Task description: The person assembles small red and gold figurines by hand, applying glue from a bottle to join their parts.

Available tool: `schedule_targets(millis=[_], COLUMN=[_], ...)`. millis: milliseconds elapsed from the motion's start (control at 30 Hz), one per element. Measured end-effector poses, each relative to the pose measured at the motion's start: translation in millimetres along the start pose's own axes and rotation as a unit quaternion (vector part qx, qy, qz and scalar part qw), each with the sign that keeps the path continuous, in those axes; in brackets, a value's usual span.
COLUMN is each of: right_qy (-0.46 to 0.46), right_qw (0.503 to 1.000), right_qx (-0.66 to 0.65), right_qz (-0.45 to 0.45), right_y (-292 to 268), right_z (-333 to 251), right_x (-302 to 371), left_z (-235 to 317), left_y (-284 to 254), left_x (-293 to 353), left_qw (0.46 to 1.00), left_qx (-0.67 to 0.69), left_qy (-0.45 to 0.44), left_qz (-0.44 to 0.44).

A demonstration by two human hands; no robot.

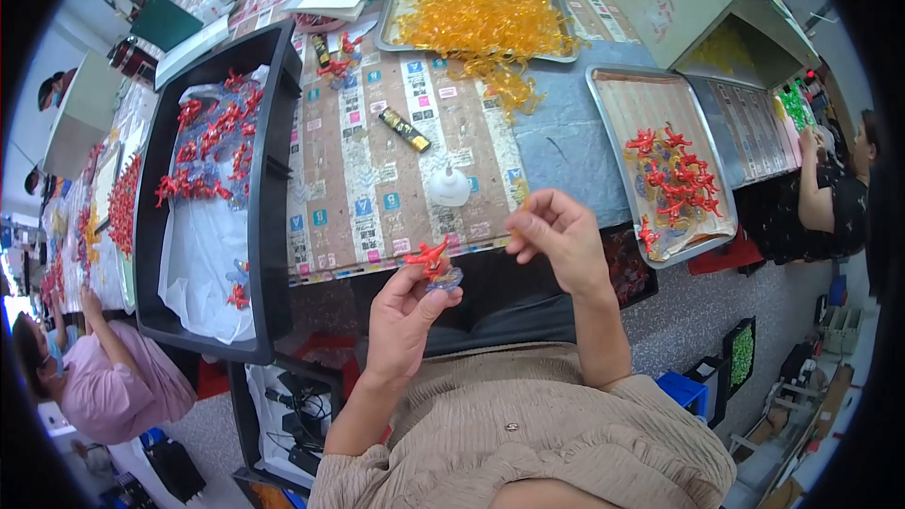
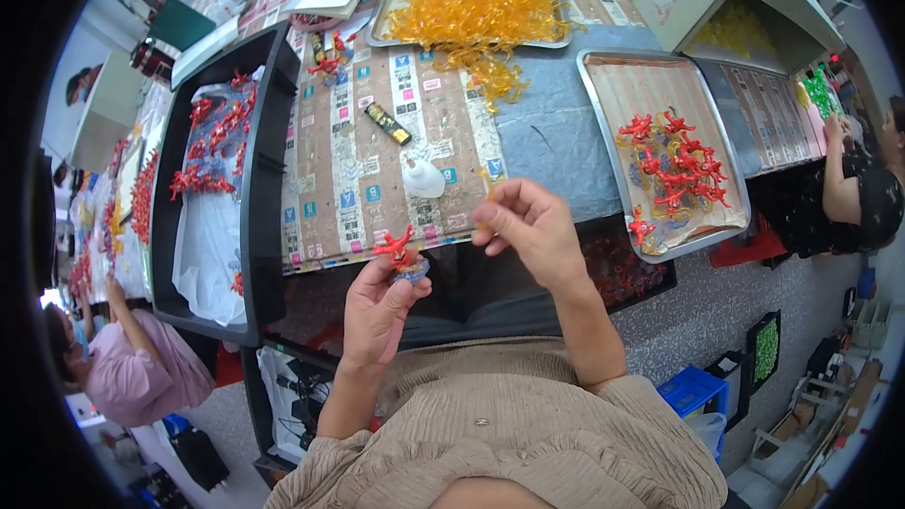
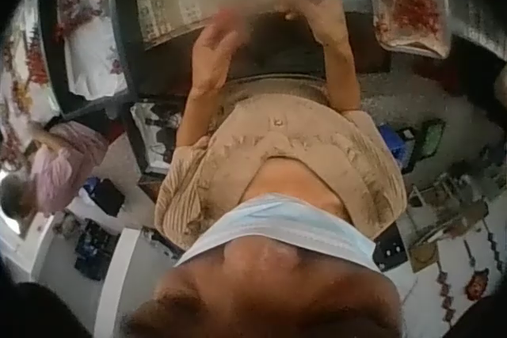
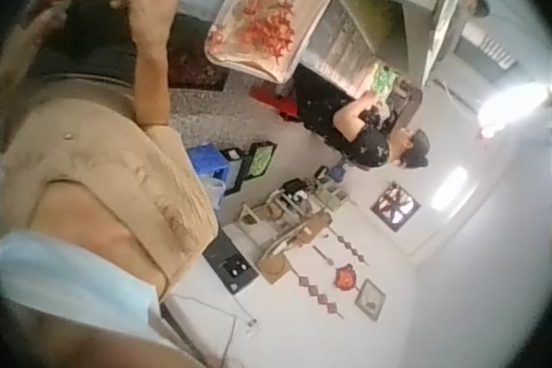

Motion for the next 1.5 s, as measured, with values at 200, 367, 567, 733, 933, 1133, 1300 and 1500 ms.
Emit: schedule_targets(millis=[200, 367, 567, 733, 933, 1133, 1300, 1500], right_qy=[-0.025, -0.061, -0.127, -0.196, -0.243, -0.231, -0.273, -0.261], right_qw=[0.996, 0.992, 0.971, 0.944, 0.913, 0.915, 0.902, 0.907], right_qx=[0.014, 0.084, 0.17, 0.235, 0.297, 0.292, 0.285, 0.261], right_qz=[-0.081, -0.068, -0.109, -0.126, -0.14, -0.153, -0.173, -0.204], right_y=[26.1, 31.9, 29.5, 32.5, 37.5, 36.5, 36.9, 30.3], right_z=[1.8, -4.3, -10.9, -17.5, -25.7, -28.2, -29.1, -23.7], right_x=[26.2, 34.9, 32.5, 31.8, 34.9, 36.4, 38.1, 34.8], left_z=[-1.2, -2.0, 2.4, 0.1, 0.9, 3.0, 2.0, -1.5], left_y=[4.6, 7.0, 12.3, 11.1, 9.2, 13.1, 13.5, 14.7], left_x=[-2.4, -1.6, -1.4, -2.2, -1.8, -0.7, 0.3, -1.0], left_qw=[1.0, 1.0, 0.998, 0.996, 0.994, 0.992, 0.993, 0.995], left_qx=[0.008, -0.004, -0.054, -0.067, -0.098, -0.113, -0.103, -0.089], left_qy=[-0.022, -0.015, 0.01, 0.016, 0.032, 0.038, 0.026, -0.013], left_qz=[-0.013, -0.013, -0.044, -0.055, -0.042, -0.046, -0.042, -0.034])
Point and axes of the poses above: each hand's wrist, its own x-axis away from the middle knuckle, its own y-axis out of the palm, z = x × y, the point moved 4 cm from there along -x, towards the middle knuckle, and after that the axes turned 12 degrees about -y, right-handed, at the moved point
